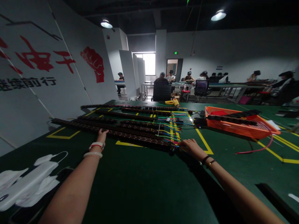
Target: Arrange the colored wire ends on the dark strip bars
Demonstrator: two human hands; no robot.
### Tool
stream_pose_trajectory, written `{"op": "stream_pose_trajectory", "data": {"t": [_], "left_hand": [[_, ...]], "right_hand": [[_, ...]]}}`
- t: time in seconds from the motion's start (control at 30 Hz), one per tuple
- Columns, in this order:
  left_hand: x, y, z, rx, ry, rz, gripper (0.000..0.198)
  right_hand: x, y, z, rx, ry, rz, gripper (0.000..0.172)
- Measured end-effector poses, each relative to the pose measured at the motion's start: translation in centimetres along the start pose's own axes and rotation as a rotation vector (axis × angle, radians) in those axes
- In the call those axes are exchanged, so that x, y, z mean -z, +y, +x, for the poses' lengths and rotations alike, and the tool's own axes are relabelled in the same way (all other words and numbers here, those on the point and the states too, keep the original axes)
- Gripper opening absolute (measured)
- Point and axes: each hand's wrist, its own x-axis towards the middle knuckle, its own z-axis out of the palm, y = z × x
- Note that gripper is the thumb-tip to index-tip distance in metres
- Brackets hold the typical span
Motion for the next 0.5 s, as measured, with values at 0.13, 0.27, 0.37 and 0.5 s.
{"op": "stream_pose_trajectory", "data": {"t": [0.13, 0.27, 0.37, 0.5], "left_hand": [[-0.2, 0.2, 0.5, 0.081, 0.019, 0.066, 0.044], [0.0, 0.8, -1.0, 0.057, -0.025, 0.11, 0.066], [0.2, 1.8, -3.3, -0.023, -0.082, 0.147, 0.073], [0.3, 3.1, -7.8, -0.107, -0.219, 0.192, 0.07]], "right_hand": [[0.4, 0.1, 0.7, -0.054, -0.028, 0.002, 0.021], [1.8, 1.0, 1.6, -0.041, -0.138, 0.028, 0.027], [3.4, 2.2, 3.7, -0.118, -0.167, 0.021, 0.037], [4.0, 2.6, 8.1, -0.218, -0.094, -0.093, 0.035]]}}
